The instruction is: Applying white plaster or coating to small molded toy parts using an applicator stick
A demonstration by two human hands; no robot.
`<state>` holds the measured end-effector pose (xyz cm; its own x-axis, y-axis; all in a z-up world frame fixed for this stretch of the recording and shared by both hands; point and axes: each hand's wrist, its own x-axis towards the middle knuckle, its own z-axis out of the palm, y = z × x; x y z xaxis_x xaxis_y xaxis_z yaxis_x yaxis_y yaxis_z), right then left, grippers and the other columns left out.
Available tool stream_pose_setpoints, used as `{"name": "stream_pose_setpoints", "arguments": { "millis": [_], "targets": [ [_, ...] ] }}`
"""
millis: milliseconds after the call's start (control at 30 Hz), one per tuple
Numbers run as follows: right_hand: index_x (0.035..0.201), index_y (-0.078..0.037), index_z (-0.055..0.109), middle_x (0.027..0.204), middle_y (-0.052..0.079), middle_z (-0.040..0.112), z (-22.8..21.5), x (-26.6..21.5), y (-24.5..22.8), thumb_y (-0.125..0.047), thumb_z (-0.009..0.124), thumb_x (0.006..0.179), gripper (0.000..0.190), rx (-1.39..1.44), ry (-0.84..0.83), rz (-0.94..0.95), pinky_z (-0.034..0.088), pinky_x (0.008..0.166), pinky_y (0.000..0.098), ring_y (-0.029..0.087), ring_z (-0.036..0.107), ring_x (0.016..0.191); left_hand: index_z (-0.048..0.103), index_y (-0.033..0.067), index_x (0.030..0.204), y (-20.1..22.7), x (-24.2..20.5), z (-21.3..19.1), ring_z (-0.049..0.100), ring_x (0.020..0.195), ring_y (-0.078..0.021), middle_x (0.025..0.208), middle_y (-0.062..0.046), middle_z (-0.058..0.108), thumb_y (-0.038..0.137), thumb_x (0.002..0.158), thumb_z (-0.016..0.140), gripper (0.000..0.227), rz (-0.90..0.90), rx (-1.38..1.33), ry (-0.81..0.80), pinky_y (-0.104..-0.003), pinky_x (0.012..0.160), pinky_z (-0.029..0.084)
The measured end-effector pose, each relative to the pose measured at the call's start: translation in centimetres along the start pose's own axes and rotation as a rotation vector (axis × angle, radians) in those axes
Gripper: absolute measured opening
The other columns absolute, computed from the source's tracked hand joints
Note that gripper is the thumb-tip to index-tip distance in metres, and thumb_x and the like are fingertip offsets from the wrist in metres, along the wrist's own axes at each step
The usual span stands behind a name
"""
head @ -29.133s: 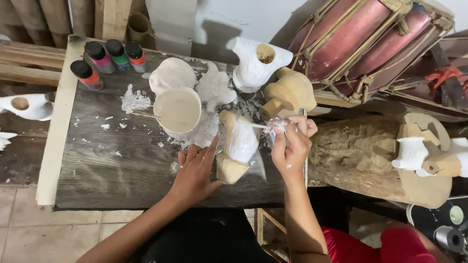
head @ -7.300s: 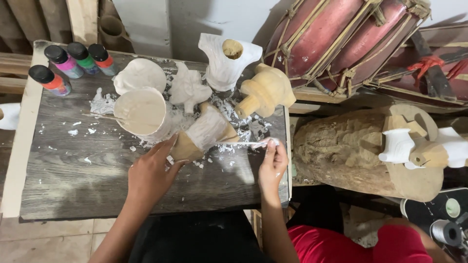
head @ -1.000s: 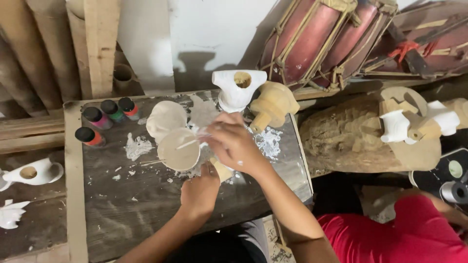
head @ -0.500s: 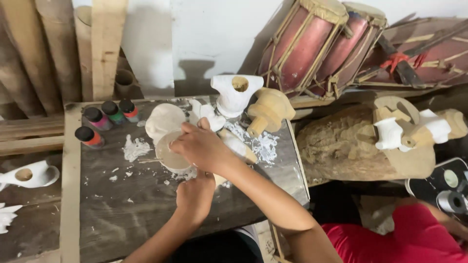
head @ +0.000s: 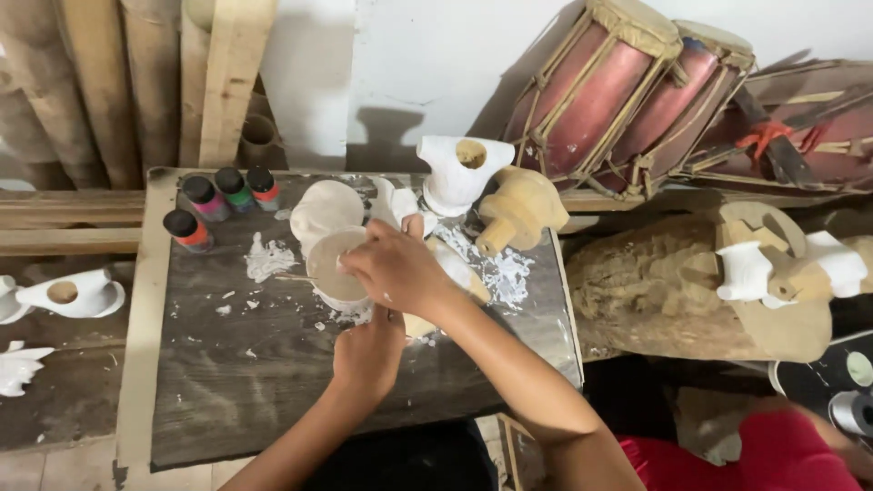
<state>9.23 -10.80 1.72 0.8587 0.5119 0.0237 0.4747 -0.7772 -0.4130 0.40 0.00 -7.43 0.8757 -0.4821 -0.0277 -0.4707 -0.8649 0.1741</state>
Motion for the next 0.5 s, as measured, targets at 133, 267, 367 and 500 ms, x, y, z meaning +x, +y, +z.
{"name": "stream_pose_setpoints", "arguments": {
  "millis": [133,267,367,500],
  "targets": [
    [0.089,-0.027,0.069,0.073,-0.004,0.07,-1.6,-1.6,-0.2,-0.034,0.061,0.1,0.016,-0.028,0.342,0.004,0.03,0.083,0.0425,0.019,0.058,0.084,0.065,0.0088,0.115,0.1,-0.3,-3.0,0.075,0.062,-0.0329,0.108,-0.003,0.064,0.04,0.075,0.083,0.054,-0.042,-0.057,0.018,-0.05,0.055,0.061],
    [0.104,-0.021,0.075,0.086,-0.003,0.078,-1.4,-4.5,2.1,-0.012,0.066,0.097,0.014,0.354,0.606,0.088,0.044,0.083,0.033,0.019,0.07,0.083,0.064,0.0069,0.131,-0.1,-0.6,-3.4,0.075,0.06,-0.0326,0.109,-0.004,0.064,0.046,0.073,0.082,0.072,-0.039,-0.037,0.068,-0.047,0.052,0.062],
    [0.101,-0.01,0.076,0.083,0.003,0.076,-3.6,-7.0,1.2,-0.013,0.058,0.104,0.019,0.654,0.784,0.233,0.049,0.083,0.0279,0.011,0.058,0.075,0.065,0.0095,0.132,-0.2,-1.1,-4.6,0.075,0.058,-0.0292,0.107,-0.002,0.064,0.048,0.077,0.079,0.069,-0.018,-0.036,0.1,-0.044,0.05,0.062],
    [0.099,-0.007,0.074,0.08,0.0,0.066,-3.3,-10.7,3.0,-0.011,0.055,0.106,0.021,0.715,0.911,0.408,0.044,0.08,0.0273,0.012,0.052,0.08,0.065,0.0104,0.132,-0.3,-1.1,-3.9,0.074,0.056,-0.0271,0.107,0.0,0.064,0.049,0.074,0.08,0.071,-0.026,-0.016,0.105,-0.043,0.048,0.061]
  ]
}}
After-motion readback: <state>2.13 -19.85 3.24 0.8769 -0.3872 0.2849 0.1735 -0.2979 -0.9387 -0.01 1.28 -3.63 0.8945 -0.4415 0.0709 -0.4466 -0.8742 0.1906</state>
